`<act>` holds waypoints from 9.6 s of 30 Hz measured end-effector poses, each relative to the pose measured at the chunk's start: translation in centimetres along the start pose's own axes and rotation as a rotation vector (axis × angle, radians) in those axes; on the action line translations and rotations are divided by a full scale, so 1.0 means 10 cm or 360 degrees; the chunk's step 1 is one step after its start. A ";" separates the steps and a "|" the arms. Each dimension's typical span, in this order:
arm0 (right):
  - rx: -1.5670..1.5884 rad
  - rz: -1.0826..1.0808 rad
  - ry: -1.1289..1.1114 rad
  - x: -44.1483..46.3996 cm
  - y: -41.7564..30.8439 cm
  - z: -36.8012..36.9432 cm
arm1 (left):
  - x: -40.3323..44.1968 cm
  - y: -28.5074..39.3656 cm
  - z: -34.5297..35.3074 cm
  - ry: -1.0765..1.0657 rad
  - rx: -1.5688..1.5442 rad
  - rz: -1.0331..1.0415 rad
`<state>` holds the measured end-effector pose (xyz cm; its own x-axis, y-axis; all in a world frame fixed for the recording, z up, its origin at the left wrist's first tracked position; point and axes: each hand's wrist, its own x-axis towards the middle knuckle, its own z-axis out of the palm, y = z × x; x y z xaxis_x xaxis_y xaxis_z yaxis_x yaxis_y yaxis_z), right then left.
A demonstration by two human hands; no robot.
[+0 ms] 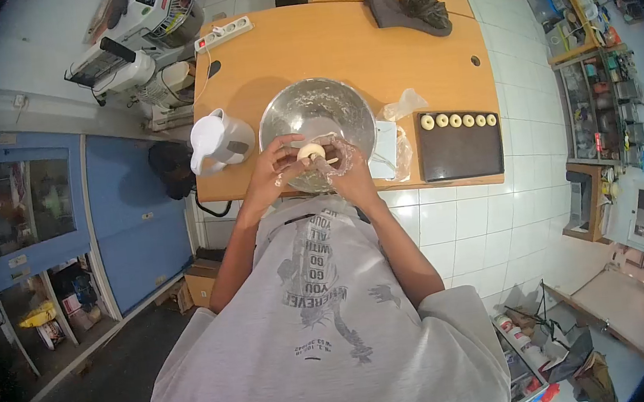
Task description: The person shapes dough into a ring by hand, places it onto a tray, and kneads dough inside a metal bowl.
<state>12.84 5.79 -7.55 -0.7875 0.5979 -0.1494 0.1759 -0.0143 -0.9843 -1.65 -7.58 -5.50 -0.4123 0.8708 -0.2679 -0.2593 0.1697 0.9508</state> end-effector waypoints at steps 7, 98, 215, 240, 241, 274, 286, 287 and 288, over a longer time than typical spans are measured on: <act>0.0427 0.0131 0.0050 -0.04 -0.02 -0.04 | 0.11 -0.16 0.01 0.0055 -0.0191 0.0060; -0.0499 0.0459 0.0519 -0.30 2.79 -6.00 | 3.17 -2.84 5.81 0.0163 0.0030 -0.0490; -0.0907 -0.1333 -0.0997 0.76 0.63 -0.62 | -0.75 -1.84 2.22 0.1721 -0.0068 0.0155; -0.1268 -0.0544 -0.0815 0.97 1.01 -0.13 | 0.18 -1.12 0.23 0.0942 0.0466 0.0330; -0.1245 -0.0543 -0.0809 0.96 1.06 -0.15 | 0.21 -1.15 0.19 0.0889 0.0561 0.0370; -0.1418 -0.0442 -0.0980 1.17 1.29 -0.07 | 0.67 -0.79 -0.16 0.0916 0.1291 0.0674; -0.1683 -0.0230 -0.0350 1.41 1.34 0.25 | 0.84 -1.20 -0.08 0.1055 0.0966 0.0566; -0.1684 -0.0229 -0.0354 1.43 1.35 0.26 | 0.85 -1.20 -0.07 0.1079 0.0986 0.0533; -0.1700 -0.0238 -0.0291 1.43 1.42 0.26 | 0.85 -1.20 -0.06 0.1081 0.0982 0.0530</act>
<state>2.55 12.04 -23.89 -0.9038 0.4065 -0.1339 0.4234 0.8038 -0.4179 -2.51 -2.51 -19.29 -0.8474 0.4993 0.1806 0.3848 0.3433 0.8568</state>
